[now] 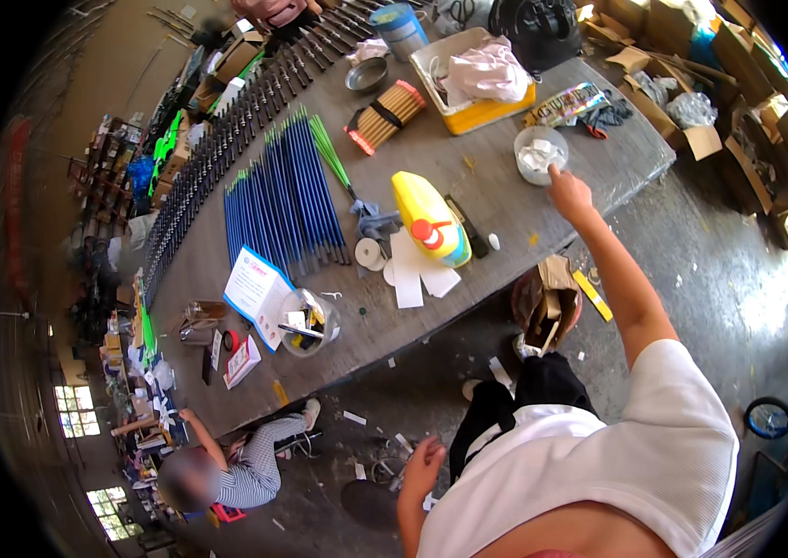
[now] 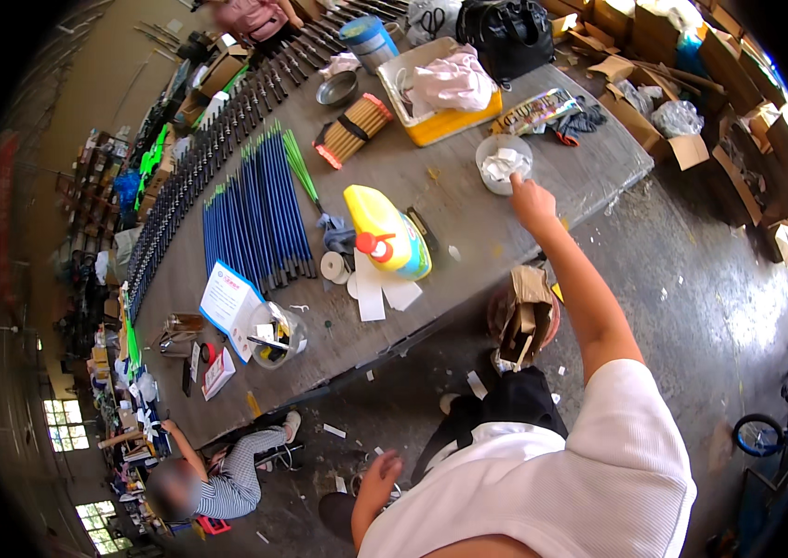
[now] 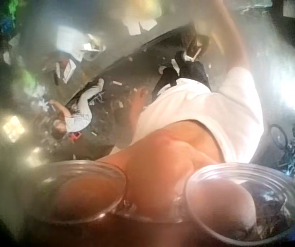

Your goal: The person uses scissors to cut a piece of pink fabric into smaller strips. They repeatedly fold the fabric, cut it, and then unfold it to inspect the result. The person also handles a roll of white tape and places the cut fabric pieces on a cluttered workbench.

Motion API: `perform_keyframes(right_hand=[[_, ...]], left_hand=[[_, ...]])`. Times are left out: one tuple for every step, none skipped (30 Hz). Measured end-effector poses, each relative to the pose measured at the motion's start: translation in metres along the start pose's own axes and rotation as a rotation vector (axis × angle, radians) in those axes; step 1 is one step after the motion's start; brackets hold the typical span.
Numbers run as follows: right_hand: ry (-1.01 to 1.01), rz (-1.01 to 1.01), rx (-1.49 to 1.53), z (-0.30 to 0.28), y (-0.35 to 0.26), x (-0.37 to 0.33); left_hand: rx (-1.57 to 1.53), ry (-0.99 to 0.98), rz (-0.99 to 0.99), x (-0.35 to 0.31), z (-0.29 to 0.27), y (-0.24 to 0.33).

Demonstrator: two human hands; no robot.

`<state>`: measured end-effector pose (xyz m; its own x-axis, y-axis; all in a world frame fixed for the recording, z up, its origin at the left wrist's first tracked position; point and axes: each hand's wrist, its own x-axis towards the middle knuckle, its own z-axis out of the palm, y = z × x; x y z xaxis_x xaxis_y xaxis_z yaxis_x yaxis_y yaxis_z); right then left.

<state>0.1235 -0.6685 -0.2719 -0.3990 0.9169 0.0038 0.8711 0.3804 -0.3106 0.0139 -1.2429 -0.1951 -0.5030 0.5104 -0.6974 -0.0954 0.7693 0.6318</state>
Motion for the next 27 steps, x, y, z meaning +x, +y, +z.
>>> perform_keyframes(right_hand=[[0.008, -0.001, 0.034, 0.006, 0.000, 0.004], [0.010, -0.004, 0.063, 0.005, -0.003, 0.003], [0.014, -0.002, 0.092, 0.004, -0.005, 0.000], [0.069, -0.020, 0.140, 0.001, -0.005, -0.005], [0.085, -0.040, 0.156, -0.003, -0.007, -0.012], [0.101, -0.058, 0.174, -0.008, -0.007, -0.021], [0.118, -0.072, 0.192, -0.012, -0.007, -0.032], [0.124, -0.091, 0.202, -0.017, -0.008, -0.042], [0.126, -0.103, 0.211, -0.021, -0.005, -0.056], [0.130, -0.113, 0.221, -0.026, -0.003, -0.071], [0.115, -0.129, 0.224, -0.032, -0.001, -0.089], [0.099, -0.139, 0.225, -0.041, 0.002, -0.109], [0.084, -0.145, 0.226, -0.049, 0.006, -0.129], [0.092, -0.169, 0.220, -0.057, 0.011, -0.150], [0.088, -0.179, 0.219, -0.062, 0.016, -0.171], [0.085, -0.185, 0.218, -0.067, 0.022, -0.192], [0.079, -0.178, 0.215, -0.072, 0.030, -0.217], [0.041, -0.164, 0.176, -0.075, 0.036, -0.237], [0.031, -0.168, 0.179, -0.077, 0.041, -0.258], [0.027, -0.161, 0.178, -0.082, 0.050, -0.281], [0.021, -0.158, 0.178, -0.087, 0.058, -0.303], [0.008, -0.132, 0.178, -0.093, 0.065, -0.325], [-0.010, -0.099, 0.160, -0.100, 0.073, -0.344], [-0.028, -0.068, 0.148, -0.106, 0.081, -0.363], [-0.045, -0.021, 0.140, -0.110, 0.089, -0.384], [-0.039, 0.015, 0.140, -0.112, 0.100, -0.401], [-0.030, 0.039, 0.138, -0.114, 0.114, -0.416]], left_hand=[[-0.009, 0.009, 0.000, -0.001, 0.001, -0.005], [-0.022, 0.014, -0.006, -0.002, 0.005, -0.005], [-0.013, 0.038, -0.009, -0.002, 0.007, -0.003], [0.000, 0.060, -0.012, -0.002, 0.008, -0.001], [0.013, 0.087, -0.018, -0.005, 0.008, 0.001], [0.017, 0.090, 0.010, -0.005, 0.008, -0.006], [0.025, 0.092, 0.038, -0.003, 0.007, -0.018], [0.026, 0.094, 0.074, 0.000, 0.007, -0.026], [0.057, 0.101, 0.085, -0.001, 0.009, -0.023], [0.090, 0.106, 0.096, -0.002, 0.010, -0.019], [0.120, 0.108, 0.105, -0.005, 0.013, -0.016], [0.125, 0.087, 0.128, -0.006, 0.015, -0.015], [0.132, 0.064, 0.152, -0.006, 0.017, -0.012], [0.137, 0.041, 0.178, -0.005, 0.019, -0.012], [0.162, 0.038, 0.227, -0.003, 0.023, -0.015], [0.188, 0.032, 0.278, 0.003, 0.029, -0.021], [0.220, 0.014, 0.327, 0.008, 0.032, -0.025], [0.161, -0.021, 0.338, 0.007, 0.037, -0.027], [0.102, -0.055, 0.347, 0.009, 0.043, -0.025], [0.046, -0.101, 0.361, 0.010, 0.050, -0.021], [0.116, -0.133, 0.386, 0.011, 0.055, -0.018], [0.185, -0.166, 0.413, 0.013, 0.057, -0.015], [0.247, -0.189, 0.437, 0.015, 0.061, -0.011], [0.297, -0.211, 0.460, 0.018, 0.066, -0.008], [0.359, -0.245, 0.484, 0.023, 0.071, 0.000], [0.396, -0.273, 0.485, 0.024, 0.076, 0.012], [0.429, -0.292, 0.461, 0.024, 0.082, 0.023]])
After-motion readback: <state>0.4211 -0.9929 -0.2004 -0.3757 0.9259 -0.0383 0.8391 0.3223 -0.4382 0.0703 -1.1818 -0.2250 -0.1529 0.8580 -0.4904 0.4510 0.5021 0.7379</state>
